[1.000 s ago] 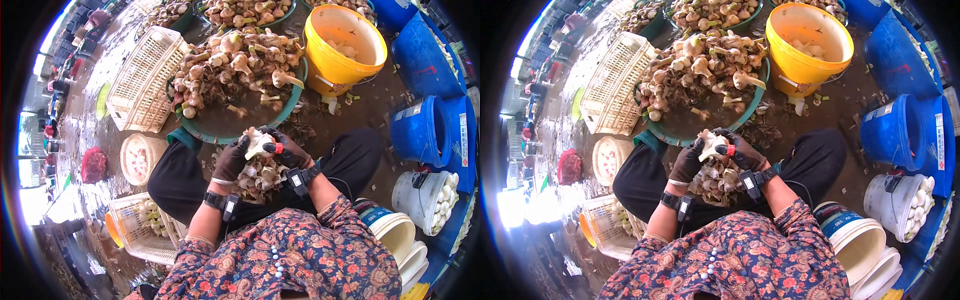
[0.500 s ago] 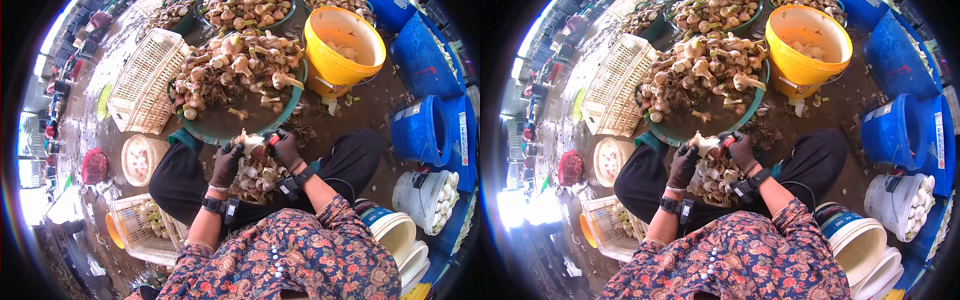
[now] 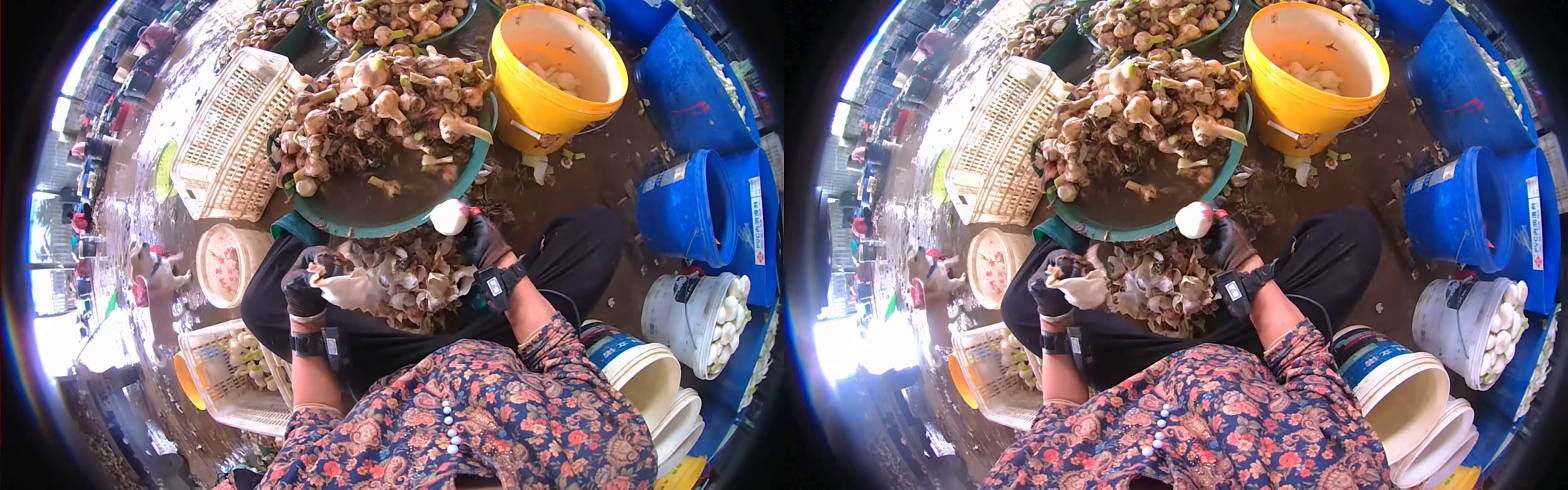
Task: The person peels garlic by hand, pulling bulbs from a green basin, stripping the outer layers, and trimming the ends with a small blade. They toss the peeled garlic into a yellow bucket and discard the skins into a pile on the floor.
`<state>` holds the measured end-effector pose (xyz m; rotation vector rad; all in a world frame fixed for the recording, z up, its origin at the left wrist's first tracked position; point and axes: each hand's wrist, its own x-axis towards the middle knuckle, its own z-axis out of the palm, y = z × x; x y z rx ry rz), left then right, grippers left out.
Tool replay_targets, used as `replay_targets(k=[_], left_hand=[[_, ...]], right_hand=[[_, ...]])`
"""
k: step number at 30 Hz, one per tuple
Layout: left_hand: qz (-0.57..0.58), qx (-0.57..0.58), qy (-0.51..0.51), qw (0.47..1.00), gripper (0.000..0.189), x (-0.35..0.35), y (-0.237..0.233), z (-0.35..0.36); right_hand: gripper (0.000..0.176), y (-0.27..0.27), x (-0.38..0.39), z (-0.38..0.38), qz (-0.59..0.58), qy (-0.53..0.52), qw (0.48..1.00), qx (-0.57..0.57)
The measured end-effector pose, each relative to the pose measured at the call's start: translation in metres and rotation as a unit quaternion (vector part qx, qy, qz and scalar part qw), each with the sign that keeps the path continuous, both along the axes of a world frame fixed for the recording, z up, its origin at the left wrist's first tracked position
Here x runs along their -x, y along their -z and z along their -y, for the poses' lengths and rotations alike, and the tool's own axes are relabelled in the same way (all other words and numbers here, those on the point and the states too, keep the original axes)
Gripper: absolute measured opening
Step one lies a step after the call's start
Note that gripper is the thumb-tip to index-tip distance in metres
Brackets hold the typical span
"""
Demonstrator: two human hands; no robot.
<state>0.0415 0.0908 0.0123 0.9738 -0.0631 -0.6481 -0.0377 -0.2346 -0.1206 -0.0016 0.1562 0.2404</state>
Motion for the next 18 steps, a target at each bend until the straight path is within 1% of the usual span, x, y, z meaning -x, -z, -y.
replay_targets(k=[1, 2, 3, 4, 5, 6, 7, 8, 9, 10, 11, 12, 13, 14, 15, 16, 17, 18], left_hand=[[0.007, -0.068, 0.077, 0.995, 0.037, -0.001, -0.024, 0.018], [0.015, -0.135, 0.153, 0.979, 0.037, -0.004, -0.046, 0.045], [0.093, -0.283, 0.223, 0.928, 0.038, -0.01, -0.042, 0.063], [0.077, -0.305, 0.273, 0.909, 0.038, -0.01, -0.035, 0.08], [0.167, -0.324, 0.25, 0.897, 0.036, -0.011, -0.003, 0.085], [0.187, -0.371, 0.232, 0.88, 0.039, -0.016, 0.02, 0.093], [0.098, -0.377, 0.201, 0.899, 0.039, -0.022, 0.037, 0.101], [0.007, -0.378, 0.168, 0.91, 0.04, -0.03, 0.053, 0.107], [0.007, -0.376, 0.168, 0.911, 0.04, -0.041, 0.079, 0.11], [0.068, -0.442, 0.105, 0.888, 0.042, -0.054, 0.107, 0.113], [0.129, -0.502, 0.042, 0.854, 0.045, -0.066, 0.128, 0.118], [0.131, -0.499, 0.043, 0.856, 0.045, -0.078, 0.139, 0.125], [0.138, -0.508, 0.034, 0.849, 0.05, -0.09, 0.146, 0.134], [0.146, -0.518, 0.025, 0.842, 0.055, -0.099, 0.154, 0.14], [0.148, -0.515, 0.026, 0.844, 0.055, -0.106, 0.166, 0.145], [0.163, -0.532, 0.048, 0.829, 0.058, -0.113, 0.18, 0.149], [0.177, -0.549, 0.071, 0.814, 0.061, -0.118, 0.192, 0.153], [0.192, -0.564, 0.094, 0.798, 0.064, -0.123, 0.201, 0.158]], right_hand=[[0.03, -0.009, 0.004, -0.006, 0.047, 0.066, 0.931, 0.356], [0.032, -0.017, 0.005, -0.01, 0.088, 0.124, 0.733, 0.662], [0.032, -0.024, 0.002, -0.01, 0.089, 0.123, 0.734, 0.662], [0.03, -0.03, 0.0, -0.011, 0.024, 0.088, 0.879, 0.468], [0.028, -0.033, -0.004, -0.012, -0.042, 0.049, 0.967, 0.245], [0.028, -0.032, -0.007, -0.014, -0.041, 0.049, 0.968, 0.245], [0.021, -0.03, -0.007, -0.016, -0.128, 0.071, 0.906, 0.397], [0.016, -0.029, -0.006, -0.019, -0.211, 0.09, 0.813, 0.536], [0.012, -0.043, -0.004, -0.023, -0.173, 0.098, 0.763, 0.615], [0.012, -0.059, -0.006, -0.022, -0.188, 0.044, 0.717, 0.67], [0.016, -0.058, -0.008, -0.017, -0.19, 0.042, 0.745, 0.638], [0.02, -0.057, -0.011, -0.011, -0.192, 0.041, 0.772, 0.604], [0.027, -0.076, -0.015, -0.003, -0.176, 0.107, 0.869, 0.449], [0.035, -0.108, -0.019, 0.006, -0.151, 0.169, 0.934, 0.276], [0.035, -0.134, -0.022, 0.021, -0.15, 0.173, 0.933, 0.279], [0.039, -0.158, -0.023, 0.04, -0.101, 0.226, 0.947, 0.205], [0.043, -0.17, -0.025, 0.05, -0.051, 0.276, 0.951, 0.13], [0.043, -0.161, -0.028, 0.053, -0.05, 0.279, 0.95, 0.134]])
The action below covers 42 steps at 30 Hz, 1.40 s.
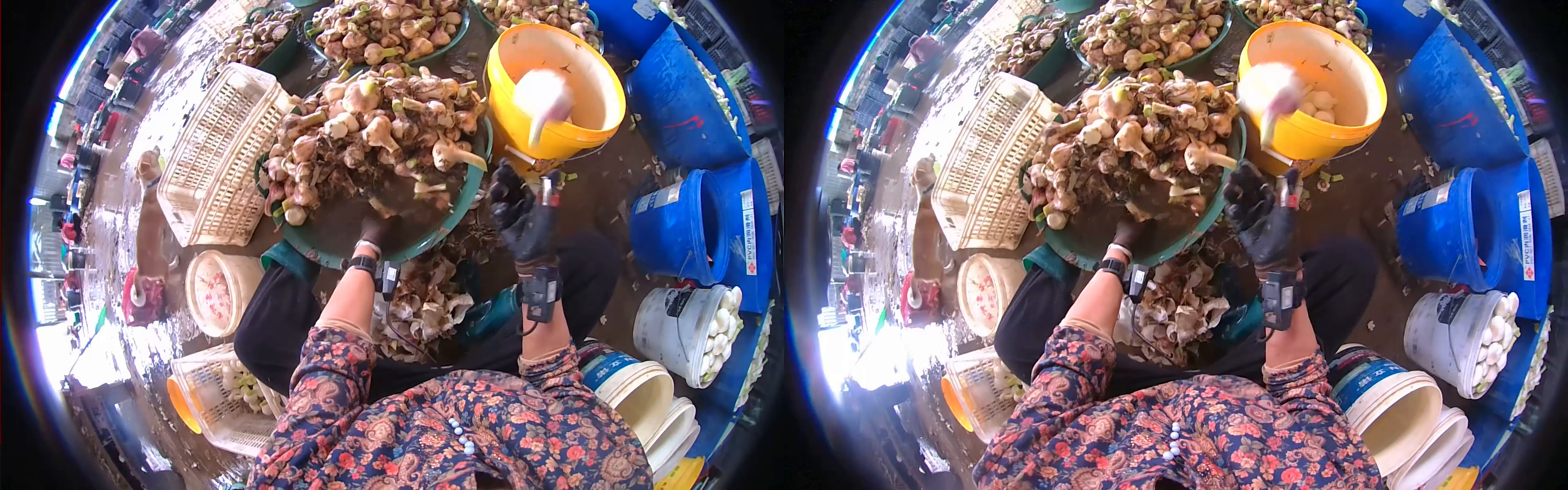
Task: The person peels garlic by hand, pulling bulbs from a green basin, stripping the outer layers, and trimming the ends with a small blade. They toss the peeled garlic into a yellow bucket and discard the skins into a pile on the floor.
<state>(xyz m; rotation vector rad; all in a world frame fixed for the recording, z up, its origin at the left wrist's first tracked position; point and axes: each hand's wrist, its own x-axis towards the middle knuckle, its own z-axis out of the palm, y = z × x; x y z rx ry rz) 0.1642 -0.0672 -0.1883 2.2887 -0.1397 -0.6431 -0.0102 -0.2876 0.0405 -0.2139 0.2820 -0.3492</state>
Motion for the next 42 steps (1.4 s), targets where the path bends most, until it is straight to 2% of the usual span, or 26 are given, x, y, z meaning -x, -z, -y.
replay_targets(k=[2, 3, 4, 5, 6, 8, 9, 10, 11, 14, 18, 19, 21, 22, 24, 26, 28, 29, 32, 33, 34, 35, 37, 38, 40, 42], left_hand=[[-0.022, 0.013, -0.043, 0.999, 0.057, 0.008, 0.0, 0.006], [-0.081, 0.138, -0.03, 0.987, 0.051, 0.019, -0.019, 0.008], [-0.139, 0.258, -0.017, 0.956, 0.046, 0.03, -0.046, 0.009], [-0.207, 0.254, -0.025, 0.944, 0.043, 0.044, -0.09, 0.012], [-0.214, 0.249, -0.026, 0.944, 0.043, 0.053, -0.1, 0.008], [-0.125, 0.296, 0.101, 0.942, 0.034, 0.067, -0.115, 0.0], [-0.078, 0.271, 0.138, 0.949, 0.039, 0.077, -0.134, 0.0], [0.035, 0.146, 0.234, 0.96, 0.05, 0.077, -0.139, -0.006], [0.089, 0.112, 0.255, 0.956, 0.051, 0.082, -0.143, -0.009], [0.148, 0.057, 0.263, 0.952, 0.052, 0.099, -0.181, -0.009], [0.16, 0.015, 0.278, 0.947, 0.053, 0.103, -0.182, -0.018], [0.163, 0.015, 0.277, 0.947, 0.053, 0.102, -0.18, -0.021], [0.08, 0.163, 0.268, 0.946, 0.049, 0.101, -0.176, -0.026], [0.082, 0.163, 0.268, 0.946, 0.049, 0.102, -0.179, -0.027], [-0.077, 0.26, 0.158, 0.95, 0.044, 0.107, -0.186, -0.03], [-0.035, 0.246, 0.154, 0.956, 0.043, 0.114, -0.187, -0.027], [0.138, 0.142, 0.276, 0.941, 0.045, 0.118, -0.196, -0.023], [0.138, 0.141, 0.266, 0.944, 0.046, 0.12, -0.193, -0.023], [0.09, 0.09, 0.275, 0.953, 0.045, 0.118, -0.196, -0.029], [0.09, 0.089, 0.275, 0.953, 0.045, 0.118, -0.194, -0.031], [-0.006, 0.175, 0.233, 0.957, 0.045, 0.118, -0.192, -0.033], [-0.102, 0.259, 0.186, 0.942, 0.044, 0.118, -0.189, -0.034], [-0.122, 0.27, 0.18, 0.938, 0.043, 0.116, -0.195, -0.035], [-0.142, 0.282, 0.173, 0.933, 0.042, 0.116, -0.196, -0.035], [-0.144, 0.275, 0.174, 0.935, 0.05, 0.121, -0.19, -0.029], [-0.167, 0.427, 0.062, 0.887, 0.056, 0.138, -0.185, -0.02]], right_hand=[[0.047, 0.036, 0.001, 0.003, -0.118, -0.083, 0.965, 0.218], [0.051, 0.049, 0.003, -0.011, -0.248, -0.069, 0.879, 0.402], [0.052, 0.065, 0.001, -0.021, -0.278, -0.063, 0.794, 0.537], [0.054, 0.079, 0.001, -0.032, -0.301, -0.058, 0.689, 0.657], [0.054, 0.087, 0.0, -0.046, -0.306, -0.063, 0.691, 0.652], [0.045, 0.093, -0.008, -0.067, -0.308, -0.036, 0.619, 0.721], [0.045, 0.094, -0.009, -0.072, -0.309, -0.037, 0.62, 0.72], [0.04, 0.094, -0.011, -0.076, -0.312, -0.067, 0.584, 0.747], [0.035, 0.093, -0.011, -0.079, -0.313, -0.096, 0.547, 0.771], [0.029, 0.085, -0.007, -0.085, -0.292, -0.122, 0.579, 0.752], [0.028, 0.101, 0.001, -0.085, -0.248, -0.094, 0.551, 0.791], [0.028, 0.106, 0.002, -0.082, -0.222, -0.115, 0.649, 0.718], [0.029, 0.086, 0.008, -0.074, -0.234, -0.213, 0.812, 0.49], [0.029, 0.082, 0.011, -0.072, -0.232, -0.213, 0.813, 0.491], [0.029, 0.074, 0.013, -0.07, -0.298, -0.222, 0.845, 0.384], [0.03, 0.066, 0.017, -0.081, -0.307, -0.197, 0.821, 0.438], [0.032, 0.065, 0.021, -0.091, -0.168, -0.123, 0.695, 0.688], [0.029, 0.064, 0.023, -0.091, -0.221, -0.159, 0.655, 0.704], [0.027, 0.083, 0.024, -0.086, -0.173, -0.176, 0.654, 0.715], [0.025, 0.082, 0.023, -0.087, -0.14, -0.165, 0.661, 0.719], [0.025, 0.08, 0.025, -0.084, -0.139, -0.165, 0.661, 0.719], [0.025, 0.077, 0.028, -0.079, -0.137, -0.219, 0.704, 0.661], [0.029, 0.065, 0.031, -0.078, -0.172, -0.308, 0.787, 0.507], [0.029, 0.063, 0.032, -0.08, -0.172, -0.308, 0.787, 0.506], [0.03, 0.059, 0.031, -0.084, -0.186, -0.237, 0.863, 0.405], [0.032, 0.065, 0.034, -0.088, -0.119, -0.224, 0.861, 0.441]])
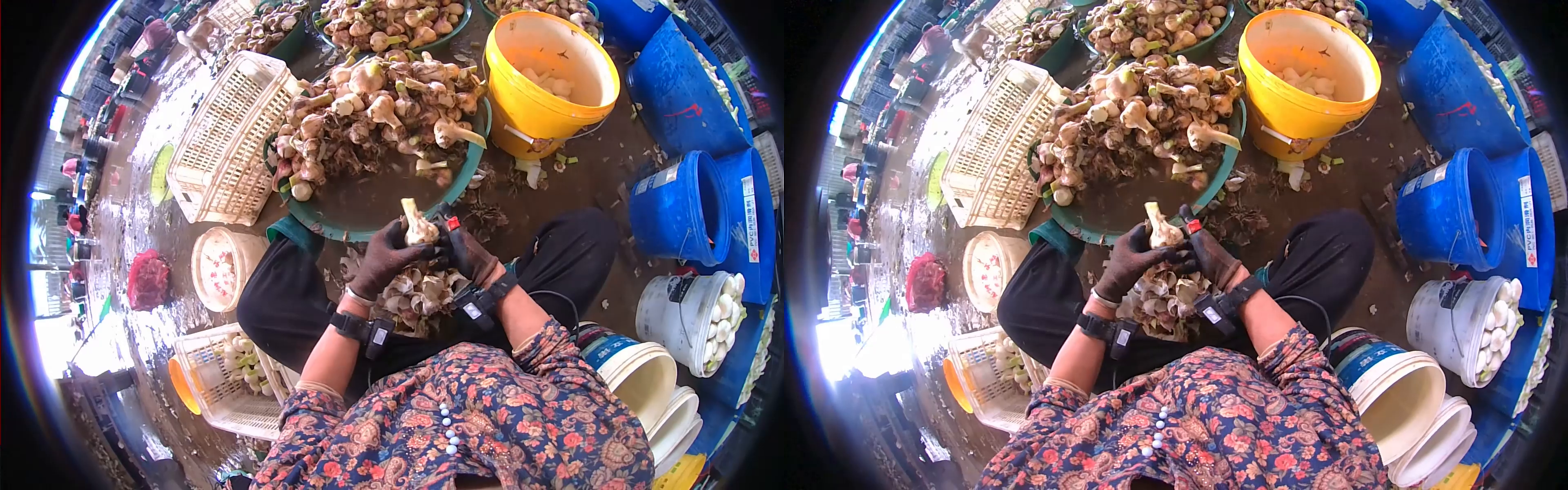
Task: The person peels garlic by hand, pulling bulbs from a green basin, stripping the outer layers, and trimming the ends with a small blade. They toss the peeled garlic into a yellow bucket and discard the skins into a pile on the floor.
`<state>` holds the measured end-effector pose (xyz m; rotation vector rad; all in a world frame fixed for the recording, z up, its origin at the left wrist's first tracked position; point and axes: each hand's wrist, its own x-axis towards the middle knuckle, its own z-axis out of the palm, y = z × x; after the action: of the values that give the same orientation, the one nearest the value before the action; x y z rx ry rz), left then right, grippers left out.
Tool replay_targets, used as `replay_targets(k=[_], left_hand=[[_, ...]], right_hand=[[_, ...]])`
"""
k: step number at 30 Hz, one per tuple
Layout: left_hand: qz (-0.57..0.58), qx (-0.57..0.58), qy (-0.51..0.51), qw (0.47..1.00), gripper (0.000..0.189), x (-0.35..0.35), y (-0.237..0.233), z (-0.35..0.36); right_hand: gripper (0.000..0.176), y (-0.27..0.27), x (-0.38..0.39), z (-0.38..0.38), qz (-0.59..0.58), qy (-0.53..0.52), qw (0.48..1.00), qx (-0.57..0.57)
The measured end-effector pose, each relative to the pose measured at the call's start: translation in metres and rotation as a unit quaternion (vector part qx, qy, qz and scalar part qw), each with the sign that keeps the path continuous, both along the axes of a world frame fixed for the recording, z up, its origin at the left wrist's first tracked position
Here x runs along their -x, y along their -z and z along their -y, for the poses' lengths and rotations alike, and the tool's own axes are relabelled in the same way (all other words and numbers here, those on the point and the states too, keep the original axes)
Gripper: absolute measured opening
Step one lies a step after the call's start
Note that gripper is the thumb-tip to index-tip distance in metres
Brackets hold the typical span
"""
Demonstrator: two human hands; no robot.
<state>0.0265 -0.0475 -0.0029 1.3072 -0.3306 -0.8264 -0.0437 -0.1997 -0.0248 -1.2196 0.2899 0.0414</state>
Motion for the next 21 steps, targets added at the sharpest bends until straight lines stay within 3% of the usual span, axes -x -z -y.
replay_targets(k=[2, 3, 4, 5, 6, 7, 8, 9, 10, 11, 12, 13, 14, 15, 16, 17, 19, 20, 21], left_hand=[[0.008, -0.029, 0.046, 0.999, 0.067, 0.001, 0.004, 0.001], [0.17, -0.119, -0.004, 0.978, 0.069, 0.001, 0.004, 0.001], [0.326, -0.205, -0.054, 0.921, 0.072, 0.001, 0.004, 0.0], [0.409, -0.25, -0.083, 0.874, 0.073, -0.002, 0.004, -0.001], [0.409, -0.252, -0.083, 0.873, 0.073, -0.004, 0.001, -0.003], [0.486, -0.287, -0.041, 0.825, 0.07, -0.006, -0.001, -0.005], [0.557, -0.319, 0.001, 0.767, 0.069, -0.009, -0.003, -0.006], [0.599, -0.263, 0.001, 0.756, 0.05, -0.011, -0.003, -0.005], [0.598, -0.264, 0.002, 0.757, 0.05, -0.01, 0.004, -0.006], [0.569, -0.248, 0.013, 0.784, 0.041, -0.01, 0.016, -0.007], [0.539, -0.232, 0.024, 0.809, 0.031, -0.01, 0.018, -0.007], [0.494, -0.228, 0.004, 0.839, 0.018, -0.008, 0.02, -0.006], [0.494, -0.228, 0.005, 0.839, 0.018, -0.006, 0.022, -0.007], [0.414, -0.246, -0.007, 0.876, 0.015, -0.003, 0.023, -0.007], [0.332, -0.261, -0.02, 0.906, 0.013, -0.002, 0.023, -0.008], [0.332, -0.262, -0.021, 0.906, 0.013, -0.003, 0.024, -0.008], [0.035, -0.155, -0.088, 0.983, 0.013, -0.006, 0.023, -0.011], [-0.052, -0.112, -0.051, 0.991, 0.017, -0.013, 0.02, -0.019], [-0.097, -0.081, -0.044, 0.991, 0.021, -0.015, 0.018, -0.025]], right_hand=[[0.037, 0.009, 0.004, -0.003, 0.137, -0.048, 0.989, 0.04], [0.042, 0.01, 0.004, -0.005, 0.129, -0.049, 0.987, 0.086], [0.042, 0.01, 0.004, -0.003, 0.129, -0.051, 0.987, 0.085], [0.04, 0.01, 0.003, 0.003, 0.06, -0.062, 0.996, 0.036], [0.038, 0.009, 0.001, 0.007, -0.009, -0.073, 0.997, -0.015], [0.033, 0.024, -0.006, 0.009, -0.112, -0.091, 0.973, -0.181], [0.033, 0.031, -0.003, 0.008, -0.11, -0.092, 0.973, -0.182], [0.032, 0.025, 0.001, 0.005, -0.035, -0.102, 0.992, -0.067], [0.032, 0.02, 0.004, 0.002, 0.041, -0.109, 0.992, 0.05], [0.029, 0.014, 0.003, 0.005, -0.071, -0.116, 0.99, 0.025], [0.029, 0.016, 0.003, 0.005, -0.071, -0.116, 0.99, 0.024], [0.029, 0.019, 0.004, 0.006, -0.083, -0.106, 0.984, -0.115], [0.029, 0.021, 0.005, 0.006, -0.094, -0.094, 0.959, -0.251], [0.029, 0.015, 0.006, 0.007, -0.095, -0.094, 0.959, -0.251], [0.032, 0.005, 0.007, 0.009, -0.072, -0.119, 0.979, -0.146], [0.035, 0.0, 0.006, 0.01, -0.048, -0.142, 0.988, -0.04], [0.038, 0.005, 0.001, 0.014, -0.071, -0.156, 0.984, -0.052], [0.04, 0.008, -0.001, 0.014, -0.093, -0.169, 0.979, -0.062], [0.044, -0.011, -0.001, 0.015, -0.073, -0.178, 0.981, -0.002]])
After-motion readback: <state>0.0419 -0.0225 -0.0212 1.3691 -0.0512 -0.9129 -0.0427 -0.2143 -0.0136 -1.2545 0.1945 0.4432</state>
